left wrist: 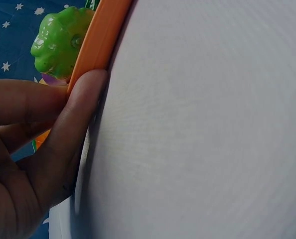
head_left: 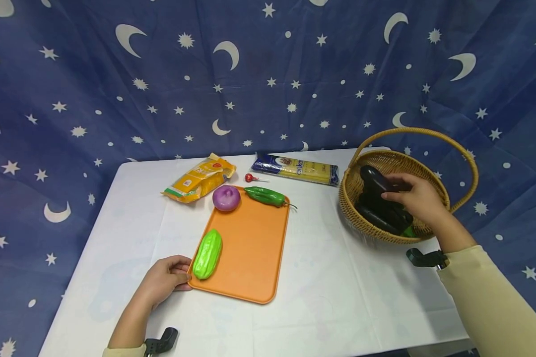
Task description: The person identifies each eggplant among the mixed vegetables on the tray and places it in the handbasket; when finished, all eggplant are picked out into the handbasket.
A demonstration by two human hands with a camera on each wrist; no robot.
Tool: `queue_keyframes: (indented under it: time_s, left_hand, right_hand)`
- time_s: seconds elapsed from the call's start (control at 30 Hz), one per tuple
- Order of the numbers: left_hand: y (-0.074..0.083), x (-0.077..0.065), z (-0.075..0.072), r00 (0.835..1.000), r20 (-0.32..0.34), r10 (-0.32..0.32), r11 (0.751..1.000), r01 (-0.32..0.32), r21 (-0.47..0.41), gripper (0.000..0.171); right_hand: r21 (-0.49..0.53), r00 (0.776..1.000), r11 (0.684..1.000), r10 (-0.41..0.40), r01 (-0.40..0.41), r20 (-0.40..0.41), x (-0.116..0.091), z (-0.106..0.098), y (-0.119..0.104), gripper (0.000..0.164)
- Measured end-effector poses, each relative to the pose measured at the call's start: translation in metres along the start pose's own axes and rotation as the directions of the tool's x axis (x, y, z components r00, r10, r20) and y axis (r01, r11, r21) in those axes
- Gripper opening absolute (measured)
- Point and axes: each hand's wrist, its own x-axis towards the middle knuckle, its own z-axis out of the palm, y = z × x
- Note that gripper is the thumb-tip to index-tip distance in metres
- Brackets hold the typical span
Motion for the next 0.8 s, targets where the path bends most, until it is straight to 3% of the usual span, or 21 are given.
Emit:
queue_keyframes:
  time_s: [0.47,0.8]
  left_hand:
    - [0.0,-0.002,-0.001,1.0,0.003,0.007,1.0,-0.007,-0.014,0.038]
    - [-0.001,-0.001,-0.001,1.0,0.006,-0.002,1.0,0.002,-0.014,0.039]
  right_hand:
    - [-0.017,1.0,0.999,0.028,-0.028,0.002,0.003,-0.001,0.017,0.056]
    - [-0.059,0.996,0.995,0.081,-0.078,0.046,0.008,0.0,0.027,0.06]
